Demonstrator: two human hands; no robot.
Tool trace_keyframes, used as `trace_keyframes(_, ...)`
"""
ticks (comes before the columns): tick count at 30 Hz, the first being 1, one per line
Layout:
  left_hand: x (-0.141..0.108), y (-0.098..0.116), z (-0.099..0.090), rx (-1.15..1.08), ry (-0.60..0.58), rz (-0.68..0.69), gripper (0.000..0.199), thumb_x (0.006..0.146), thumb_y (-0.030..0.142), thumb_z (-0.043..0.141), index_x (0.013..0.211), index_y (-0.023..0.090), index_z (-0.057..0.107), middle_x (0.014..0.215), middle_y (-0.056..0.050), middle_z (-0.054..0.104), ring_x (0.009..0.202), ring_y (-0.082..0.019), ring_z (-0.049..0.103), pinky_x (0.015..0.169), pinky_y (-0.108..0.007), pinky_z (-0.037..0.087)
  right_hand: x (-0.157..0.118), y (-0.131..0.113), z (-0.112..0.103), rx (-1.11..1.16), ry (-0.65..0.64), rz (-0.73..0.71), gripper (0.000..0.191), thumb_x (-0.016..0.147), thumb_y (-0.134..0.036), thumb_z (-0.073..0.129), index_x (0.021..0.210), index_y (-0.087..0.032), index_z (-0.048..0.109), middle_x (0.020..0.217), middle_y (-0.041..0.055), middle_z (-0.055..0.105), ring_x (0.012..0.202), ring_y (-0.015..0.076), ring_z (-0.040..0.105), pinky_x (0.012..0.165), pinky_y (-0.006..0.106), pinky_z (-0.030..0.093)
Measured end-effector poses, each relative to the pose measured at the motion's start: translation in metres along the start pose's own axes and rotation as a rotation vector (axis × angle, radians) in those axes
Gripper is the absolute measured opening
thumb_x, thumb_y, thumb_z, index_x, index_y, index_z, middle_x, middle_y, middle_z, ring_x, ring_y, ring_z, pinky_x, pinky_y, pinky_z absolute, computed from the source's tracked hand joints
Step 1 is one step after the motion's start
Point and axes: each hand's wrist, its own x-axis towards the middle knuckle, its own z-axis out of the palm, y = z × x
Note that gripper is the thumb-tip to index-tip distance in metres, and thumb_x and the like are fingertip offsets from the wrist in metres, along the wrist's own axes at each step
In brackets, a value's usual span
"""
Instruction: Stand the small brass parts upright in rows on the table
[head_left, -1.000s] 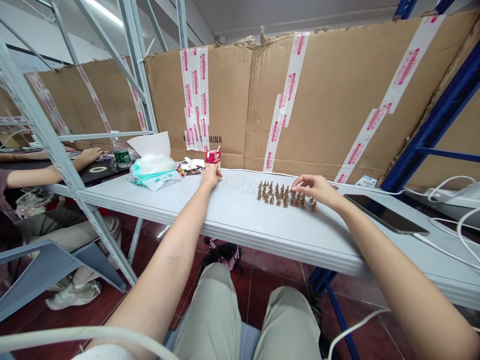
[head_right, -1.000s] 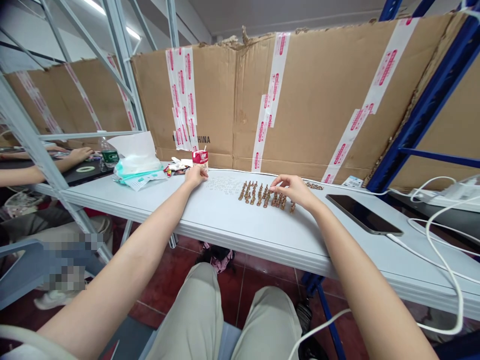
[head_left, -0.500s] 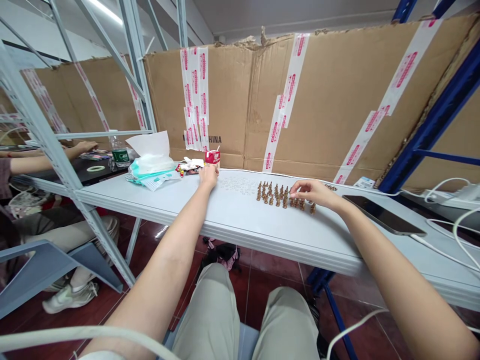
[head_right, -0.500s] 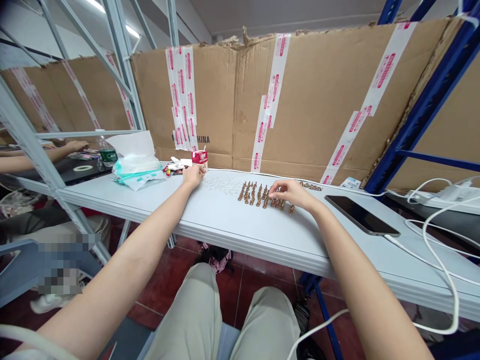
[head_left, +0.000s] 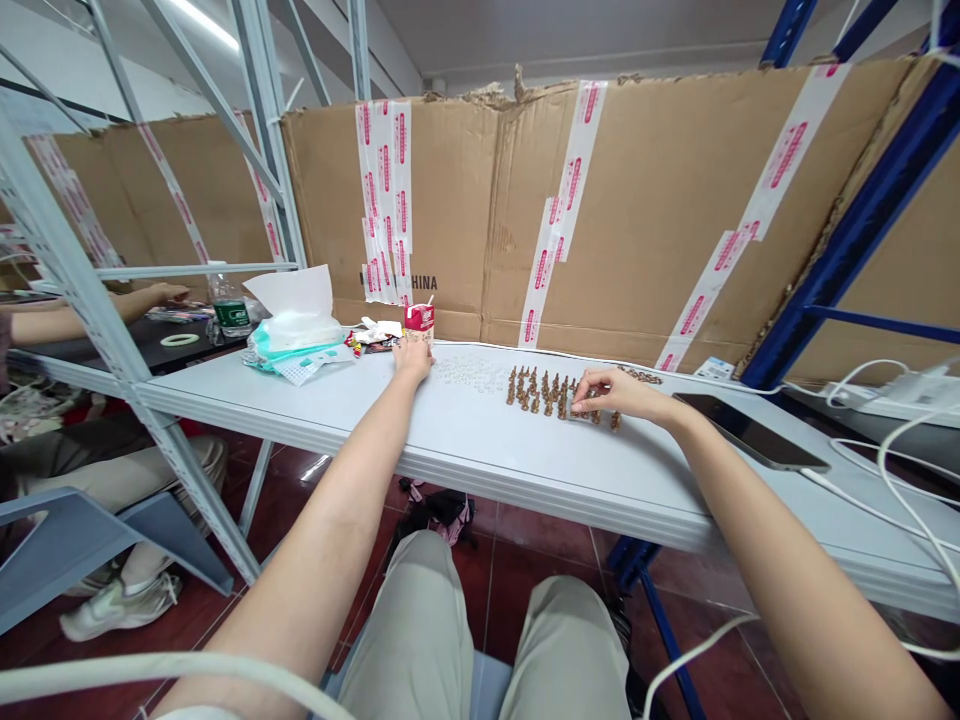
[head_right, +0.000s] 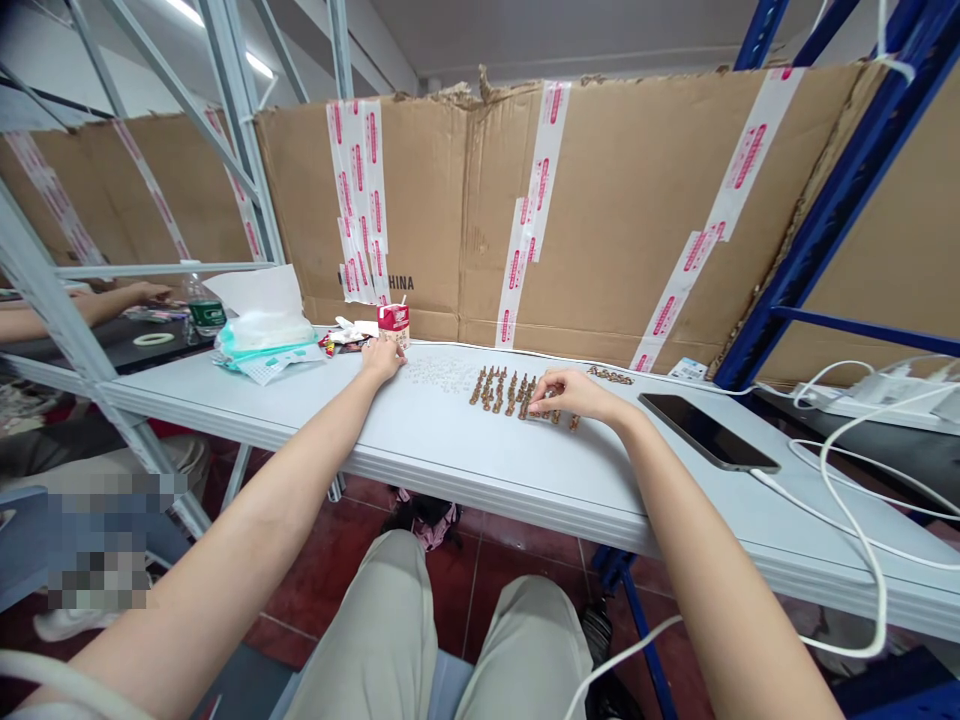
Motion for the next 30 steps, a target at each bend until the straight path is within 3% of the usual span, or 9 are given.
trace_keyframes(11,-0.004,0.004,-0.005,-0.004,0.042,0.008,0.026,0.081,0.028,0.047,0.099,0.015,0.06,0.116,-0.013,0.052,0.11,-0.028,0.043,0.089,-0.041,0.034,-0.01,-0.014,-0.004,0.001,-0.104,0.166,0.047,0.052,-0.058,0.065,0.068,-0.014,0.063,0.075,0.0064,0.061,0.067,0.0137,0.053,0.057,0.025,0.042)
trace_keyframes(21,-0.007,0.007,-0.008,-0.011,0.022,0.014,0.027,0.082,0.026,0.043,0.1,0.013,0.059,0.117,-0.015,0.05,0.112,-0.028,0.041,0.091,-0.042,0.032,-0.003,0.009,-0.003,-0.056,-0.028,0.073,0.041,0.056,-0.054,0.065,0.07,-0.016,0.067,0.078,0.0062,0.062,0.071,0.0158,0.055,0.069,0.029,0.042)
trace_keyframes(25,-0.007,0.007,-0.008,-0.021,0.029,0.024,0.027,0.081,0.025,0.043,0.099,0.013,0.059,0.117,-0.016,0.05,0.113,-0.029,0.04,0.09,-0.043,0.032,-0.003,0.008,-0.004,-0.046,-0.071,0.046,0.04,0.06,-0.054,0.063,0.073,-0.017,0.065,0.076,0.0054,0.062,0.07,0.016,0.054,0.068,0.03,0.042)
trace_keyframes(27,-0.007,0.007,-0.008,-0.033,0.029,0.028,0.028,0.081,0.025,0.042,0.099,0.014,0.059,0.117,-0.016,0.05,0.113,-0.029,0.039,0.091,-0.043,0.031,-0.002,0.011,-0.007,-0.065,-0.012,0.028,0.04,0.065,-0.055,0.058,0.078,-0.017,0.063,0.078,0.0055,0.063,0.072,0.0168,0.054,0.069,0.03,0.042)
trace_keyframes(30,-0.007,0.009,-0.008,-0.047,0.045,0.041,0.029,0.082,0.025,0.04,0.101,0.015,0.059,0.116,-0.015,0.05,0.112,-0.029,0.039,0.091,-0.043,0.031,-0.002,0.028,-0.015,-0.211,0.312,0.078,0.036,0.077,-0.048,0.047,0.089,-0.017,0.061,0.091,0.0078,0.061,0.081,0.0193,0.053,0.074,0.032,0.041)
